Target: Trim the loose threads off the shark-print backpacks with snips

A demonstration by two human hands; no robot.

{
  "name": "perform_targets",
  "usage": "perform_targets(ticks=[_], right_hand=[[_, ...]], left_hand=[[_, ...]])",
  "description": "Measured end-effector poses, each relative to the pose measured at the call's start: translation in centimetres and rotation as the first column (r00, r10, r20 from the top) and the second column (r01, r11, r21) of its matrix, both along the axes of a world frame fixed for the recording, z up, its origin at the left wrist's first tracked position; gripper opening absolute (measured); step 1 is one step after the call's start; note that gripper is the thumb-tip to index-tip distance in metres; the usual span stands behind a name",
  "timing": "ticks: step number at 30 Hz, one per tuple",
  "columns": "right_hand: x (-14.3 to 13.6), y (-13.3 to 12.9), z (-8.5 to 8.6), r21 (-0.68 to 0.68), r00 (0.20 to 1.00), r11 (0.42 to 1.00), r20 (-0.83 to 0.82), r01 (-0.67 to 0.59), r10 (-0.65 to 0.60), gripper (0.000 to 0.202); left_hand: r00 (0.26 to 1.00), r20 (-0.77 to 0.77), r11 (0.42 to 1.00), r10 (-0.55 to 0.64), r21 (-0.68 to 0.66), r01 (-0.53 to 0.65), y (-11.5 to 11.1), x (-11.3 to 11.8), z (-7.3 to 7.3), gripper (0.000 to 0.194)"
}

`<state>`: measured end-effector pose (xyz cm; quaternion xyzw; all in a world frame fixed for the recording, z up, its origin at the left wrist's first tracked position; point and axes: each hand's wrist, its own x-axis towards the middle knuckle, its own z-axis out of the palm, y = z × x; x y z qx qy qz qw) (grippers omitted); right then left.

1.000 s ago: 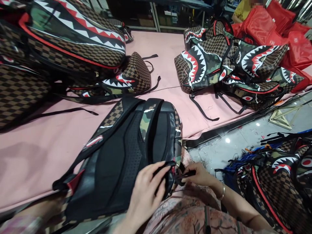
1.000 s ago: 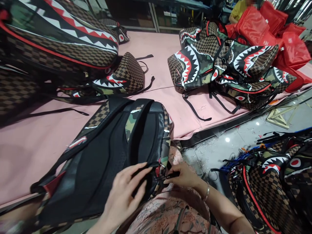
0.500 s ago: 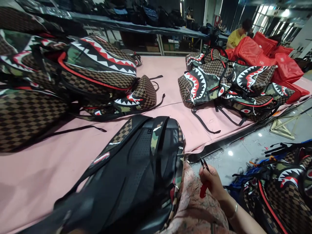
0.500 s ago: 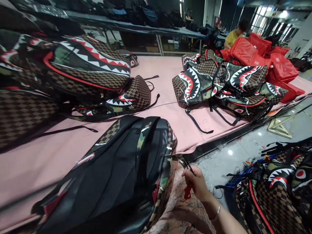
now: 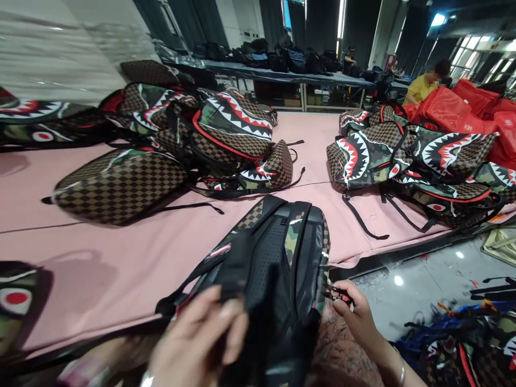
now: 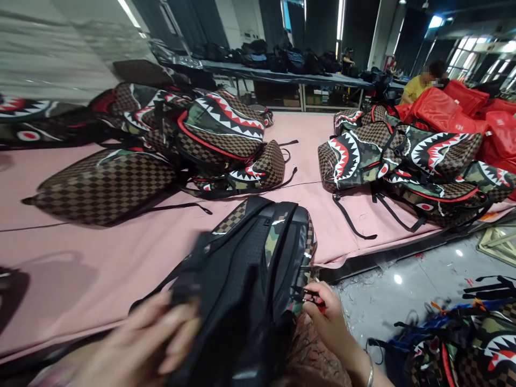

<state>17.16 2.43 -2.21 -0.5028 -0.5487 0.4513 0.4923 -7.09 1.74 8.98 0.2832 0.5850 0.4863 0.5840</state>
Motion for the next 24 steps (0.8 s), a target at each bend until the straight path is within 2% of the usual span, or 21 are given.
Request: perform_targets(ticks=[4, 7, 12, 16, 19, 21, 24], right_hand=[[-1.2, 0.9, 2.2, 0.119, 0.996, 0.991, 0.073, -0.059, 0.05, 0.03], [-2.1, 1.6, 3.7, 0.212, 0.986, 0.975, 0.161, -0.072, 0.038, 0.026], [-3.2, 2.2, 4.9, 0.346, 0.957, 0.931, 0.291, -0.113, 0.008, 0.018], [-3.6, 2.4, 4.7, 0.474, 0.891, 0.864, 0.448, -0.167, -0.074, 0.015], [-3.4, 2.8, 4.4, 0.549, 0.852, 0.815, 0.502, -0.184, -0.146, 0.016], [-3.1, 3.0, 4.4, 0.563, 0.841, 0.796, 0.525, -0.224, -0.135, 0.017], [-2.5, 3.3, 4.6, 0.53, 0.833, 0.799, 0.549, -0.284, -0.067, 0.019]], left_hand=[[0.991, 0.123, 0.998, -0.046, -0.025, 0.05, 0.4, 4.0, -2.4, 0.041], [0.993, 0.115, 0.999, 0.021, -0.046, -0.016, 0.0, 5.4, -3.3, 0.046], [0.996, 0.058, 0.997, 0.066, -0.047, -0.063, -0.5, 5.6, -3.3, 0.034], [0.997, 0.061, 0.998, 0.049, -0.046, -0.046, -0.7, 5.8, -3.3, 0.032], [0.999, 0.045, 0.999, 0.012, -0.053, -0.01, -0.8, 6.0, -3.4, 0.033], [0.998, 0.058, 0.998, -0.006, -0.067, 0.01, -0.9, 6.0, -3.3, 0.038], [0.994, 0.097, 0.996, -0.042, -0.078, 0.05, -0.9, 6.0, -3.3, 0.044]])
